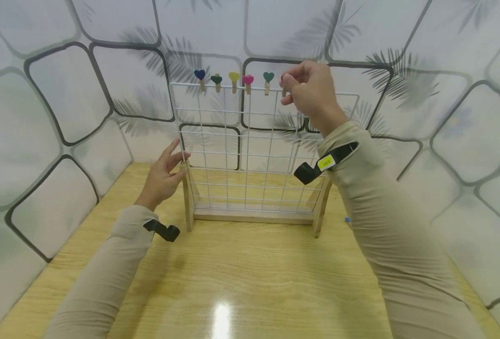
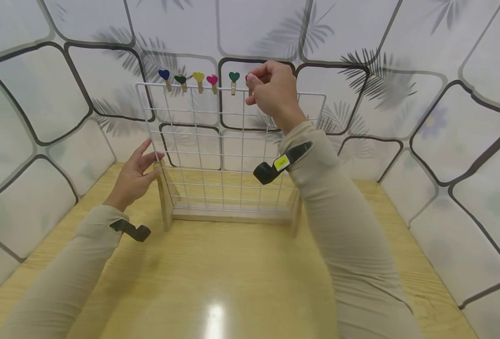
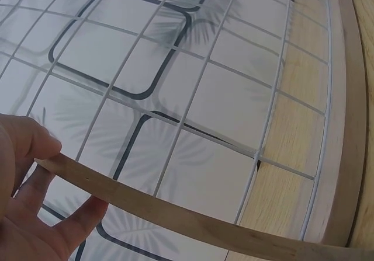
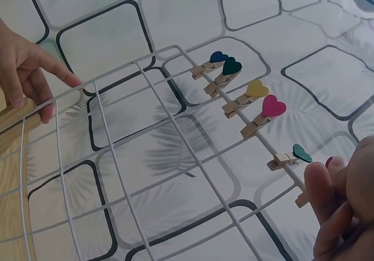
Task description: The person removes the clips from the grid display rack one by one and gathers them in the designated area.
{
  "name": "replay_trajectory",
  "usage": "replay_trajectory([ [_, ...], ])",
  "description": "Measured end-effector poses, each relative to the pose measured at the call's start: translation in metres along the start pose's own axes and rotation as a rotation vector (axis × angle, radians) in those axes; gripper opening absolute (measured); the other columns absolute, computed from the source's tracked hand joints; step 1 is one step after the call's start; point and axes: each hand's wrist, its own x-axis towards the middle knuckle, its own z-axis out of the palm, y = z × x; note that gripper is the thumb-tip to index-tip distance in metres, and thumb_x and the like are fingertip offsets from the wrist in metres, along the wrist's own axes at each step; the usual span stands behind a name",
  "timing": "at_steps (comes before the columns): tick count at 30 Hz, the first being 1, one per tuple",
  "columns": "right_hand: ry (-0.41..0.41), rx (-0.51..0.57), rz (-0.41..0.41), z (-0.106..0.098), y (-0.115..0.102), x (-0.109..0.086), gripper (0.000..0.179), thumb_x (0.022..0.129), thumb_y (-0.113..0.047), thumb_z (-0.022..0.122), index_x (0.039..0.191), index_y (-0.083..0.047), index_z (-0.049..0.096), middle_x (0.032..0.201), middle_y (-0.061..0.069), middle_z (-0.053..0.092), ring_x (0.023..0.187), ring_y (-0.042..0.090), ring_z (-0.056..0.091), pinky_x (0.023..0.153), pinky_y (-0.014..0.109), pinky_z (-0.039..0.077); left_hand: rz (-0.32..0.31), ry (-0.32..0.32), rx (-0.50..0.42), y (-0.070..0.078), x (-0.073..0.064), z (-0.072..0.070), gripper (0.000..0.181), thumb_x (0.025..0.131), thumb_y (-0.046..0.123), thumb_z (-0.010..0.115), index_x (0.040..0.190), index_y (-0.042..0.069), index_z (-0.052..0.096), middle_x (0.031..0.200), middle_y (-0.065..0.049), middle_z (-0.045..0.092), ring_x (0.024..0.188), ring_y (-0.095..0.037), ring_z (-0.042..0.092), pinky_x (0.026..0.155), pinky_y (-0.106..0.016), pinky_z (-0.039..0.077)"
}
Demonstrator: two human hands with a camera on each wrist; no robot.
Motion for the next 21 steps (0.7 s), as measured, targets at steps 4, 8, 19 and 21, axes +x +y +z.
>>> replay_trajectory([
  [4, 0.013, 0.023, -0.005, -0.001, 0.001, -0.001, 0.005, 0.096, -0.008, 0.059, 0.094, -0.005, 0.063, 0.097, 0.007, 0.063, 0.062, 0.017, 0.062, 0.054, 0.020, 0.049, -0.006, -0.005, -0.009, 0.000, -0.001, 0.001, 0.077, 0.094, -0.005, 0.053, 0.157, 0.019, 0.017, 0.139, -0.019, 0.051, 0.137, -0.027, 0.037, 0.103, -0.050, 0.038],
  [8, 0.027, 0.067, -0.006, -0.003, 0.000, 0.000, 0.006, 0.096, -0.008, 0.059, 0.093, -0.004, 0.063, 0.098, 0.007, 0.064, 0.061, 0.015, 0.062, 0.047, 0.018, 0.044, -0.015, -0.008, -0.017, 0.000, -0.001, 0.001, 0.077, 0.094, -0.004, 0.054, 0.157, 0.020, 0.017, 0.139, -0.018, 0.051, 0.138, -0.026, 0.036, 0.104, -0.050, 0.038],
  [19, -0.020, 0.107, -0.003, -0.016, -0.009, -0.010, 0.010, 0.096, -0.015, 0.060, 0.099, -0.005, 0.062, 0.105, 0.007, 0.065, 0.065, 0.016, 0.063, 0.046, 0.020, 0.041, -0.015, -0.012, -0.022, 0.001, 0.000, 0.000, 0.078, 0.094, -0.004, 0.055, 0.157, 0.020, 0.016, 0.140, -0.019, 0.050, 0.138, -0.027, 0.036, 0.104, -0.051, 0.037],
  [21, -0.051, 0.098, 0.001, -0.020, -0.009, -0.013, 0.014, 0.096, -0.017, 0.060, 0.103, -0.005, 0.062, 0.105, 0.007, 0.065, 0.068, 0.017, 0.063, 0.049, 0.021, 0.043, -0.014, -0.011, -0.026, 0.000, 0.000, -0.001, 0.078, 0.094, -0.004, 0.055, 0.157, 0.019, 0.016, 0.139, -0.019, 0.050, 0.138, -0.027, 0.036, 0.104, -0.051, 0.037],
])
